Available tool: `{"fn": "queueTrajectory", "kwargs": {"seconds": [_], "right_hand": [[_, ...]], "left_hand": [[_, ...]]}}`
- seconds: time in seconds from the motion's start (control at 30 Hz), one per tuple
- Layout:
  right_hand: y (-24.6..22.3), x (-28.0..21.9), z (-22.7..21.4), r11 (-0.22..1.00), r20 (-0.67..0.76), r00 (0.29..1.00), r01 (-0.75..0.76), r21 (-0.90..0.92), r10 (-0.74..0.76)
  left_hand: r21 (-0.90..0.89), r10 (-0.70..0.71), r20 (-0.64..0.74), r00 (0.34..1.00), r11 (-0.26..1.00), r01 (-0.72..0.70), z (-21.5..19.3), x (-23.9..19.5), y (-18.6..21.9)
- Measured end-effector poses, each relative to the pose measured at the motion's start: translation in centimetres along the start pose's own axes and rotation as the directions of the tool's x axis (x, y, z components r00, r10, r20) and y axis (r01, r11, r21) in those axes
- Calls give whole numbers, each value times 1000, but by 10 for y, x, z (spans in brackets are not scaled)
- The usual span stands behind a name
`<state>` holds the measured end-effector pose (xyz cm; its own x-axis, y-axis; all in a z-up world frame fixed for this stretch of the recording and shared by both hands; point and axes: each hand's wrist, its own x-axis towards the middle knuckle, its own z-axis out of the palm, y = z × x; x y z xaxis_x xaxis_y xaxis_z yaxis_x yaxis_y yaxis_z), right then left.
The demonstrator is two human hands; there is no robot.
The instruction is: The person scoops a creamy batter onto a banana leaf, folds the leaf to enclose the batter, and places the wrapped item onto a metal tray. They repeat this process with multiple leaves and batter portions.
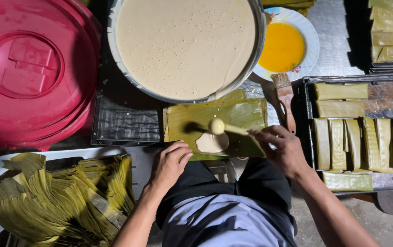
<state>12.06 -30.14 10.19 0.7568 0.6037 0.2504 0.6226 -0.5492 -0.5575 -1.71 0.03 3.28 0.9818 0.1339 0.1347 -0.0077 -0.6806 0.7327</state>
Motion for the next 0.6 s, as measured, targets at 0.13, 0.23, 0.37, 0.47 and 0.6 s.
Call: {"fn": "queueTrajectory", "kwargs": {"seconds": [0.13, 0.23, 0.37, 0.47, 0.6], "right_hand": [[-14, 52, -20, 999, -168, 986, 28, 31, -23], [-17, 108, -25, 980, -152, 970, 180, -89, -192], [-39, 105, -25, 894, -298, 860, 323, -310, -414], [-28, 82, -2, 924, 4, 934, 353, -147, -356], [24, 94, 60, 938, 227, 938, 303, -170, -262]], "left_hand": [[-65, -79, 13, 997, 995, 80, 2, 29, -9], [-8, -77, -69, 995, 997, 77, 5, 50, -15], [106, -80, -128, 989, 990, 93, 11, 71, -24], [231, -48, -93, 994, 970, 69, 12, 72, -19], [217, -179, 24, 984, 961, 169, 2, 92, -17]]}}
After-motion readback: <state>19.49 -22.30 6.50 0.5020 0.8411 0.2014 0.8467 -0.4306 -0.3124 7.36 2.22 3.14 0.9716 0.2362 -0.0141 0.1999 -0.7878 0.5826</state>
